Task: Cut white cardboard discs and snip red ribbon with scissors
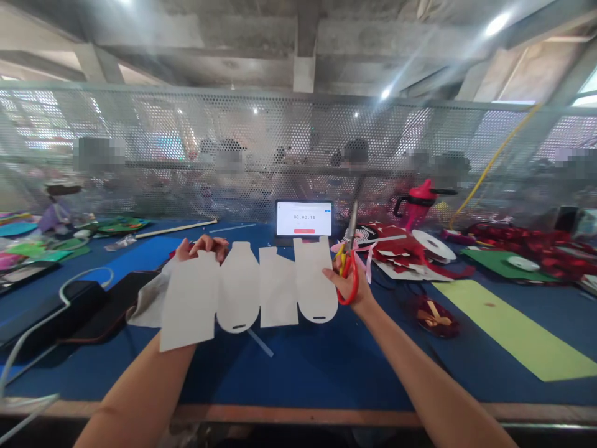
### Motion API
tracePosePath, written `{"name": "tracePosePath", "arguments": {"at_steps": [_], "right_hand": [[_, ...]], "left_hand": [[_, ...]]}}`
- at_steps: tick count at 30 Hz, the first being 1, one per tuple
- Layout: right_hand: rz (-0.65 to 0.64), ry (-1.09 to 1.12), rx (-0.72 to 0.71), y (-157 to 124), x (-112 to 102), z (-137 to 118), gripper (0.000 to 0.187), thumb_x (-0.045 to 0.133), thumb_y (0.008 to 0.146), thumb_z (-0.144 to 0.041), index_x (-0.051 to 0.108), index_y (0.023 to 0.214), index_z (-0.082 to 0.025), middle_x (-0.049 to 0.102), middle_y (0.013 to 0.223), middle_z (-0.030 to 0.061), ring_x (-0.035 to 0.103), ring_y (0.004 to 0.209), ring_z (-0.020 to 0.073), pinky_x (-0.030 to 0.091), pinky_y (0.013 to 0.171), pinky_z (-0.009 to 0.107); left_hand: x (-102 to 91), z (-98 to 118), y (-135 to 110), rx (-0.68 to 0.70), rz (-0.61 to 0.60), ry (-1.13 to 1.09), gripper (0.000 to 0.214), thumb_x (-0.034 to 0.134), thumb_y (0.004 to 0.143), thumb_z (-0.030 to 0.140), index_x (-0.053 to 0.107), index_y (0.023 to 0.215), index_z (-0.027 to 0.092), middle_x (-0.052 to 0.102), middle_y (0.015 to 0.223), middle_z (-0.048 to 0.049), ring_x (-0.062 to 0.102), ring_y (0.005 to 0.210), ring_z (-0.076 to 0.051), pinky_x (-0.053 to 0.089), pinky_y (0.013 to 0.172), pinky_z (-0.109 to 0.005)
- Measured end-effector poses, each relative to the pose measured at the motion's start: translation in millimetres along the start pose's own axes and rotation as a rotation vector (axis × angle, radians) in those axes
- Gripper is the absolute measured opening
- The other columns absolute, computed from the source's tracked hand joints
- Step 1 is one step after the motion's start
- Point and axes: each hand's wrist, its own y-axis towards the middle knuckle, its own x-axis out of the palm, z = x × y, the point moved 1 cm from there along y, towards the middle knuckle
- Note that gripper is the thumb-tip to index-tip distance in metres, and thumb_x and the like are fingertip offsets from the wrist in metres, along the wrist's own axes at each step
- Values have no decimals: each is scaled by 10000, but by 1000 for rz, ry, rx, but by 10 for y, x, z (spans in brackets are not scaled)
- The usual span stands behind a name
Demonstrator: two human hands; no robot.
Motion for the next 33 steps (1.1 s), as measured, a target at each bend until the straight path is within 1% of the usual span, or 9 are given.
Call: {"name": "tracePosePath", "arguments": {"at_steps": [7, 14, 17, 21, 22, 25, 26, 29, 33], "right_hand": [[126, -34, -181, 6, -100, -63, 315, 626, 699, -346, 338, 721, -221, 411, 658, -39, 439, 578, 111, 424, 587, 270], [356, -81, -206, 54, -220, -97, 310, 610, 709, -384, 349, 732, -219, 437, 650, -32, 458, 583, 121, 432, 590, 270], [435, -118, -204, 73, -268, -113, 308, 609, 695, -384, 351, 728, -218, 457, 658, -24, 472, 567, 127, 435, 594, 280], [475, -285, -204, 59, -288, -159, 287, 596, 705, -390, 369, 739, -217, 503, 673, -12, 494, 539, 132, 436, 595, 287], [474, -332, -196, 52, -286, -177, 282, 591, 708, -392, 371, 739, -218, 510, 666, -14, 497, 527, 133, 435, 591, 288], [460, -408, -180, 29, -281, -232, 275, 578, 713, -385, 357, 729, -224, 514, 631, -24, 501, 494, 135, 433, 573, 286], [456, -417, -182, 23, -282, -247, 272, 575, 713, -381, 353, 728, -225, 514, 624, -26, 500, 488, 136, 433, 568, 286], [477, -400, -209, 14, -298, -268, 261, 568, 720, -384, 363, 739, -224, 512, 628, -19, 494, 485, 136, 434, 552, 284], [520, -335, -240, 32, -327, -243, 286, 592, 709, -408, 383, 740, -215, 510, 643, -2, 503, 533, 147, 439, 568, 292]], "left_hand": [[-98, -219, 267, -154, 251, -63, 353, 370, 696, 515, 472, 602, 190, 632, 623, -76, 612, 616, -216, 485, 555, -348], [-69, 13, 302, 87, 576, -22, 94, 446, 673, 204, 421, 763, 215, 622, 730, 39, 555, 587, -108, 411, 514, -242], [87, 254, 161, 412, 619, 125, 107, 489, 693, 175, 441, 774, 228, 595, 823, 56, 561, 724, -113, 425, 644, -278], [472, 481, -254, 954, 375, 484, 159, 530, 708, 299, 496, 861, 271, 576, 955, 1, 556, 881, -211, 437, 762, -409], [591, 493, -381, 1089, 209, 619, 164, 554, 693, 309, 516, 851, 284, 591, 928, -6, 559, 868, -222, 449, 748, -414], [939, 377, -726, 1124, -774, 841, 93, 516, 750, 286, 561, 823, 321, 659, 876, 7, 617, 793, -181, 501, 670, -324], [1023, 309, -808, 1073, -982, 914, 126, 486, 780, 273, 579, 860, 304, 674, 895, -16, 627, 782, -172, 505, 664, -306], [1150, 111, -864, 887, -998, 1218, 301, 403, 832, 371, 609, 914, 168, 652, 645, -90, 601, 499, -192, 454, 448, -304], [1022, -54, -616, 377, -637, 1611, 448, 292, 873, 441, 616, 925, 136, 669, 713, -143, 641, 572, -288, 450, 479, -362]]}}
